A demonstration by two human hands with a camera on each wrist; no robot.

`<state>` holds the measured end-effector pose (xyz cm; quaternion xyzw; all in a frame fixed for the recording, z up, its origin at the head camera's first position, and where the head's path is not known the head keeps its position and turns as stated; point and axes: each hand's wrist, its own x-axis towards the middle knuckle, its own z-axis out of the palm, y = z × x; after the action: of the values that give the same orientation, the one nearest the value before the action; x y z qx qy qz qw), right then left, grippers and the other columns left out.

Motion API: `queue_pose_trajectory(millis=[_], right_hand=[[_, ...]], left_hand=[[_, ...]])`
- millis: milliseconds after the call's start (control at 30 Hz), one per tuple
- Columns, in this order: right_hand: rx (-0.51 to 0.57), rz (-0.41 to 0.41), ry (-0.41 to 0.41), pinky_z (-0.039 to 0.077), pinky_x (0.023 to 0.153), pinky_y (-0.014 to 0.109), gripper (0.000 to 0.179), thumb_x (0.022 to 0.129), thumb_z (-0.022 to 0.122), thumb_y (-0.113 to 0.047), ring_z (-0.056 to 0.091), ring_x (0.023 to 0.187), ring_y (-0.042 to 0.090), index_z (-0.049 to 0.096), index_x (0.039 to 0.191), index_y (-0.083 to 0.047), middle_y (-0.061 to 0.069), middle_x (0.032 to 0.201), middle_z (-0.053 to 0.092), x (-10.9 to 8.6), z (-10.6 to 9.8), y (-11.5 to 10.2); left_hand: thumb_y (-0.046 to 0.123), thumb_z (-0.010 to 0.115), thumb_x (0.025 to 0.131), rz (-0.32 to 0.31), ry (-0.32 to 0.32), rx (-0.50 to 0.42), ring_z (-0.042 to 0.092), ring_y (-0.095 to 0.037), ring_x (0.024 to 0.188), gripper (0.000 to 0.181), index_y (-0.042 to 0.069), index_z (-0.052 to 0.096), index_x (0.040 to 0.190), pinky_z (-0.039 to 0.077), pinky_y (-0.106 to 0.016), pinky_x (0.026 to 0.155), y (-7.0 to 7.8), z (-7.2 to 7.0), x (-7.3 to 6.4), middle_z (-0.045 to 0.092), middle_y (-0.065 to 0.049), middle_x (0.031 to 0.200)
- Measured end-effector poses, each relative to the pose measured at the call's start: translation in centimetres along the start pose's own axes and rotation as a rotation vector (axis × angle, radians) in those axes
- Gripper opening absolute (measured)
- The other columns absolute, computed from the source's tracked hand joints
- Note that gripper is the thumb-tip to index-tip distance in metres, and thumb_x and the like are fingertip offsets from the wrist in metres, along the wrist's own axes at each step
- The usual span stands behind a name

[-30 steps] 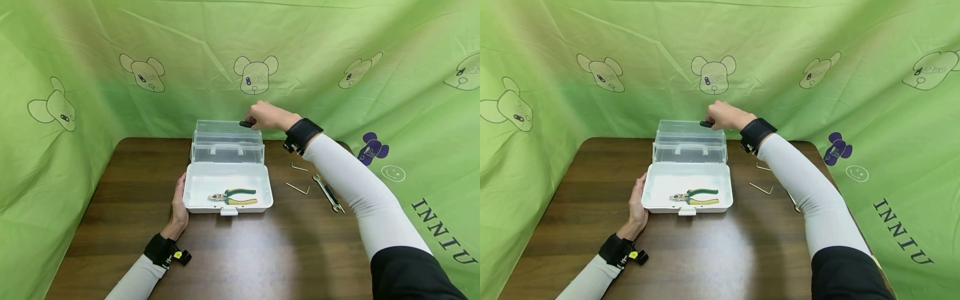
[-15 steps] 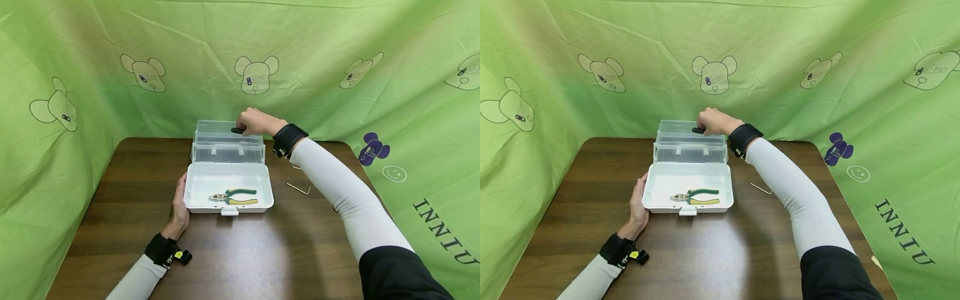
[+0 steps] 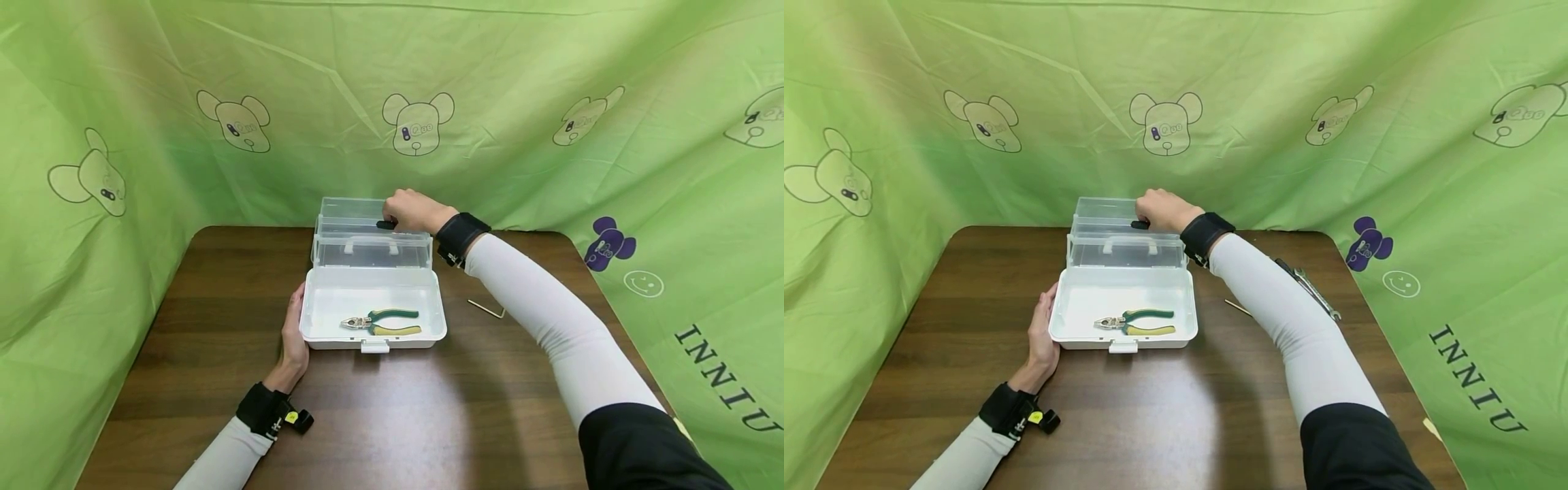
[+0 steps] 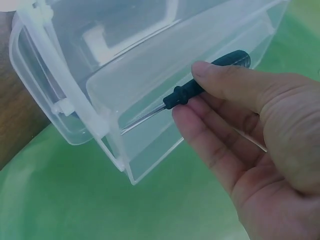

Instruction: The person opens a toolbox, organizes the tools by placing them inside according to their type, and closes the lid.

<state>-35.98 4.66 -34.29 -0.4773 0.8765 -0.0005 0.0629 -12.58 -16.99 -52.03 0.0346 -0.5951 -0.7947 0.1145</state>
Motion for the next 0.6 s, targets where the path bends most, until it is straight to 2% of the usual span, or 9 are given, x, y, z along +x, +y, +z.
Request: queue_pose_trajectory(millis=[133,367,600], right_hand=[[-0.036,0.016,-0.006,0.050,0.073,0.040,0.033,0.084,0.081,0.004,0.051,0.072,0.021,0.057,0.068,-0.012,-0.001,0.073,0.054,0.1,0.3,-0.1],[-0.084,0.031,0.005,0.034,0.069,0.035,0.048,0.082,0.070,0.012,0.033,0.070,0.020,0.036,0.065,-0.018,-0.002,0.070,0.031,0.1,0.7,-0.3],[-0.107,0.044,0.038,0.029,0.065,0.035,0.049,0.081,0.062,0.014,0.028,0.069,0.019,0.029,0.065,-0.019,-0.003,0.069,0.023,0.1,1.2,-0.5]], left_hand=[[0.044,0.026,0.115,-0.006,0.002,0.003,0.018,-0.032,0.160,0.070,-0.003,0.021,0.166,0.012,-0.052,0.130,0.0,0.0,0.0,0.021,-0.020,0.173],[0.044,0.026,0.115,-0.013,-0.002,0.000,0.018,-0.032,0.160,0.070,-0.003,0.020,0.167,0.012,-0.052,0.130,0.1,0.1,-0.1,0.021,-0.020,0.173],[0.045,0.025,0.115,-0.007,-0.007,-0.003,0.019,-0.032,0.159,0.070,-0.003,0.020,0.167,0.013,-0.053,0.130,0.1,0.1,0.0,0.021,-0.020,0.172]])
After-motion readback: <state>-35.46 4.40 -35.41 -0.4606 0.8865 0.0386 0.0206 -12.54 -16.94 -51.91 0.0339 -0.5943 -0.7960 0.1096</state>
